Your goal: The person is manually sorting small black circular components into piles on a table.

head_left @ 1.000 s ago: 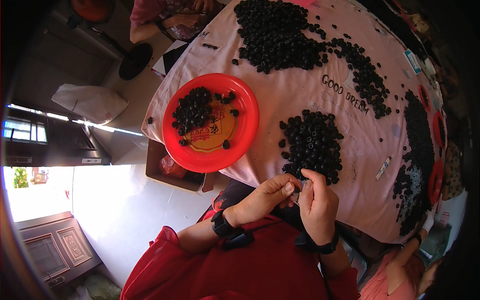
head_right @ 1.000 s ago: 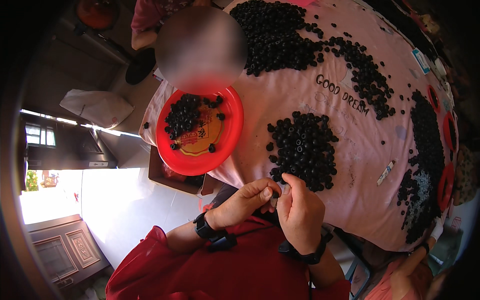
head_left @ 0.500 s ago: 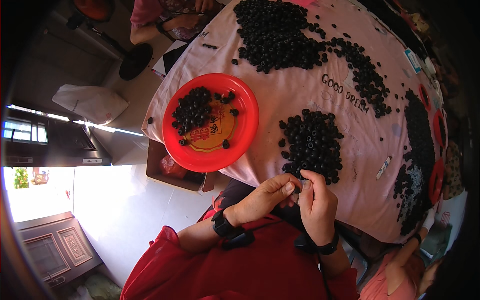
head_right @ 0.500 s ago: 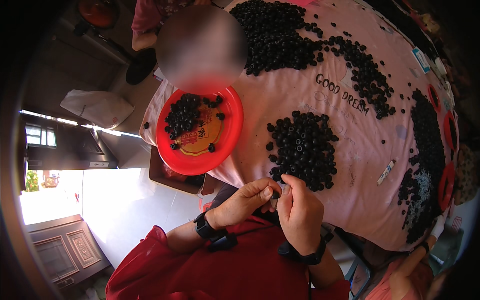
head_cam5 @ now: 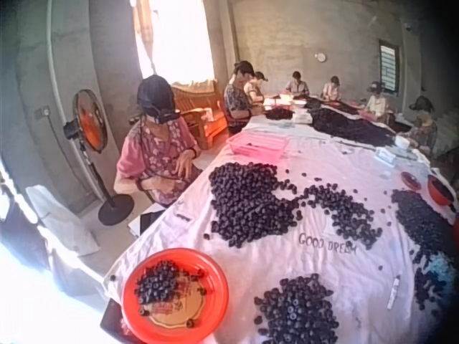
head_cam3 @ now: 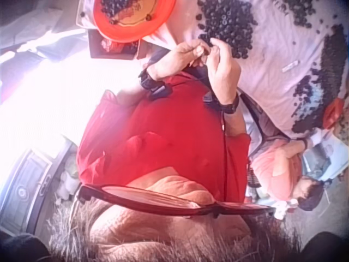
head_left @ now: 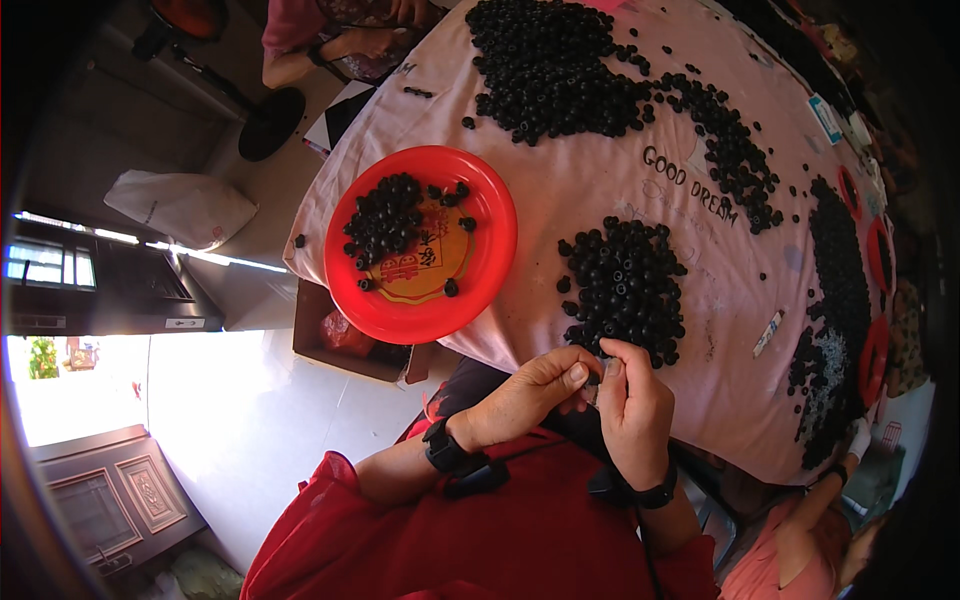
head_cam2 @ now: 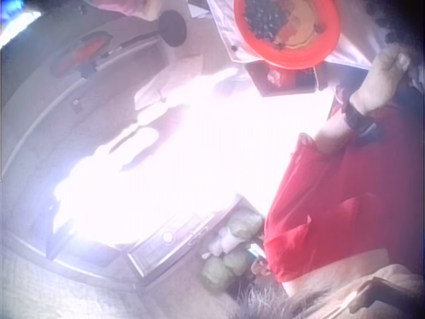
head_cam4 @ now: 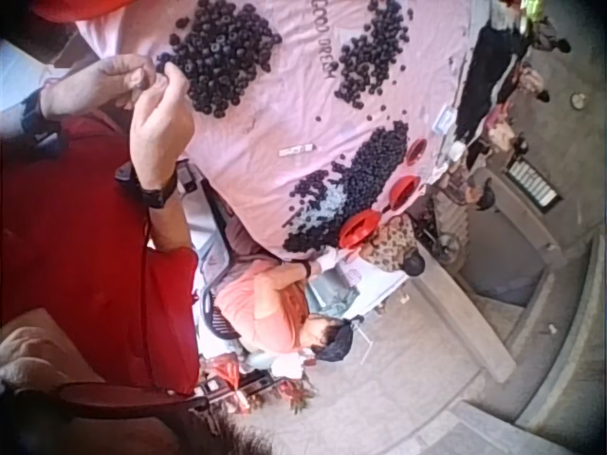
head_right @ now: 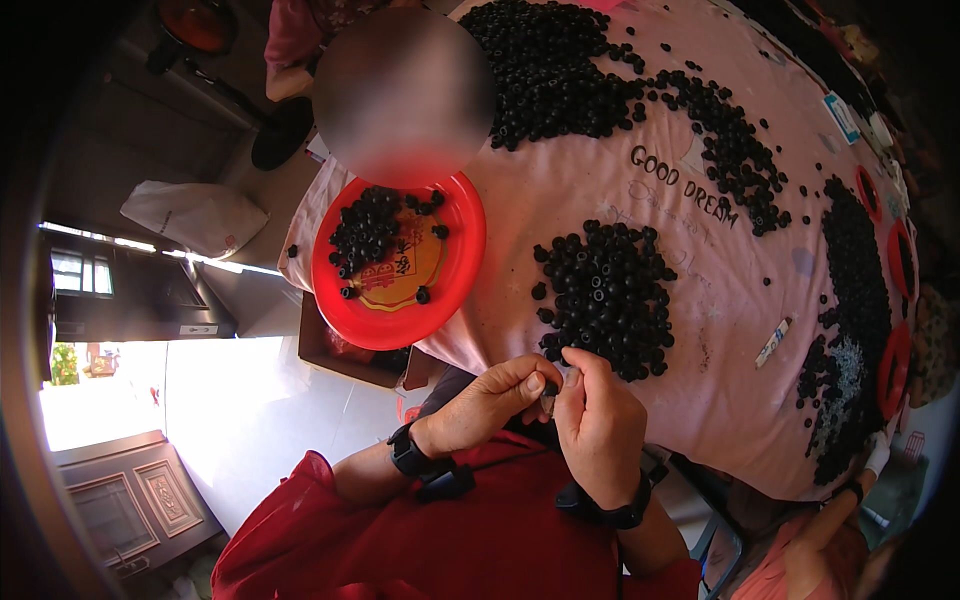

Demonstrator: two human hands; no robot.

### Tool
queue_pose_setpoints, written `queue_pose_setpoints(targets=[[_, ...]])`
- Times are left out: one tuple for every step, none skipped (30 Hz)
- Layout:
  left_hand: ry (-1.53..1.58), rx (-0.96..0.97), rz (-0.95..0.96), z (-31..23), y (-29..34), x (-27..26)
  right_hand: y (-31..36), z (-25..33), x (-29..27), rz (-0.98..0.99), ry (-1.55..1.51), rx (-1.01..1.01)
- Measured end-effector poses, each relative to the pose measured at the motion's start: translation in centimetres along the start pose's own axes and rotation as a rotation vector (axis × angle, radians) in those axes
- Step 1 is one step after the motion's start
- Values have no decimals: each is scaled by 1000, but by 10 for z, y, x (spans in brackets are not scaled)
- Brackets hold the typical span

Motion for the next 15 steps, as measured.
queue_pose_setpoints(targets=[[5, 1, -7, 0, 0, 0, 0, -1, 0, 8, -6, 12], [6, 1, -7, 0, 0, 0, 0, -1, 0, 8, -6, 13], [1, -1, -7, -1, 0, 0, 0, 0, 0, 4, 5, 2], [-4, -3, -6, -1, 0, 0, -1, 0, 0, 0, 16, -8], [-4, -3, -6, -1, 0, 0, -1, 0, 0, 0, 17, -8], [-10, -5, 3, -1, 0, -1, -1, 0, 0, -2, 21, -11], [-17, -7, 12, -1, 0, -1, -1, 0, 0, -3, 25, -14], [-17, -8, 11, 0, 0, -1, -1, 0, 0, -2, 24, -14], [-13, 5, 9, 1, 0, -2, 0, -1, 1, 7, 21, -5], [-10, 17, 7, 1, -1, -2, 0, -1, 1, 17, 19, 4], [-9, 17, 8, 1, -1, -1, 0, -2, 1, 17, 19, 5], [-11, 20, 1, 1, -1, -1, -1, -1, 1, 7, 20, -12], [-13, 24, -6, 0, -1, -1, -1, 0, 1, -2, 20, -29], [-13, 24, -6, 1, -1, -1, -1, 0, 1, -2, 19, -29], [-15, 28, -5, 1, -1, -1, -1, 1, 1, -2, 13, -15]])
Point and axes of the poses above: each hand's wrist, its own y-axis away from the middle knuckle, its own x-axis out of the palm, z = x × y, the point moved 4 cm from there along -y, towards the middle knuckle, and after that the axes turned 9 degrees about -x, right-handed, at the moved point
